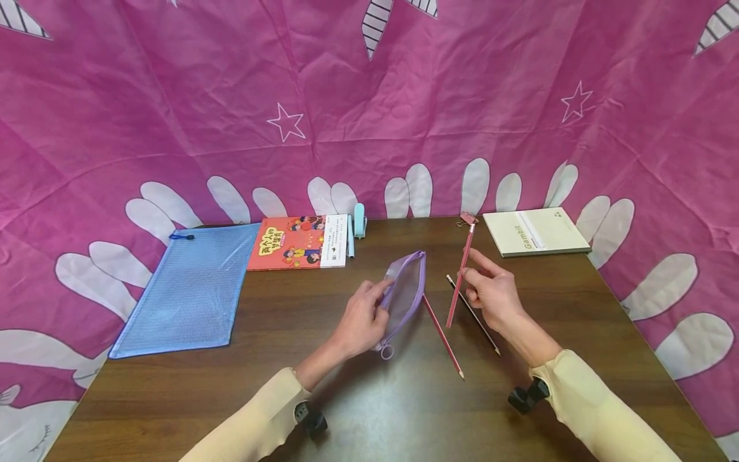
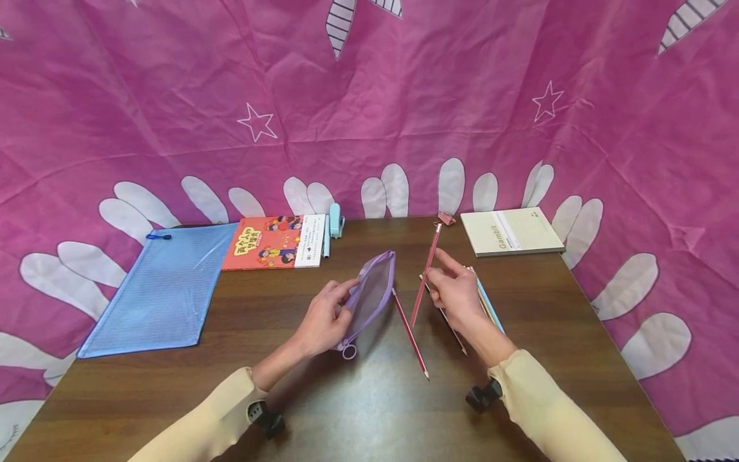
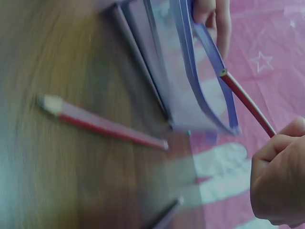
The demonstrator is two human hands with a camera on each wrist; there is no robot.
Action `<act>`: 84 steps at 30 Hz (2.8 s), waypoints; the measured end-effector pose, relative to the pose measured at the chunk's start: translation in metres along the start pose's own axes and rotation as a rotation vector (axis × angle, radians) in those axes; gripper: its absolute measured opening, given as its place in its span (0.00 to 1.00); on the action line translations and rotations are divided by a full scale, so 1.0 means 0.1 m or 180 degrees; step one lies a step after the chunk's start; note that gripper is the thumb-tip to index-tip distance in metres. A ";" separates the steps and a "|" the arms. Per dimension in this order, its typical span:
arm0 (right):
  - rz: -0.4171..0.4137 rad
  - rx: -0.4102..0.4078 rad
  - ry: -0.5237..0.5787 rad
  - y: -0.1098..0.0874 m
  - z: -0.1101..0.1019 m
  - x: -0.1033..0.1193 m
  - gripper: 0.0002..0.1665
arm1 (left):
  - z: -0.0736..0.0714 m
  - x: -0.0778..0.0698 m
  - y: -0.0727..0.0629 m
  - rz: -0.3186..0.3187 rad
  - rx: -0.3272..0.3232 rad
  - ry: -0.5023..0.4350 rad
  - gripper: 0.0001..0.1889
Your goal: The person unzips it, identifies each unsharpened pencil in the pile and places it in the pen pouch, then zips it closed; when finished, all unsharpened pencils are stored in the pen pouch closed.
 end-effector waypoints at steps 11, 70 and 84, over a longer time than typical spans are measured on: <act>-0.0019 -0.0309 0.0493 -0.09 0.49 -0.21 0.38 | 0.00 -0.01 0.00 -0.0002 0.0030 0.0010 0.29; -0.1316 -0.0084 -0.2137 -0.32 0.75 -0.48 0.19 | 0.00 -0.07 -0.02 -0.0277 0.0009 -0.0014 0.29; -0.1119 0.0048 -0.1861 -0.19 0.44 -0.30 0.14 | 0.00 -0.05 -0.03 -0.0214 -0.0052 -0.0010 0.29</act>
Point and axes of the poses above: each hand's wrist, its own y-axis towards the middle knuckle, its own z-axis out of the palm, x = y × z, the point moved 1 cm from there along y, towards the middle knuckle, and after that the axes turned 8 degrees about -x, right-handed, at the moved point
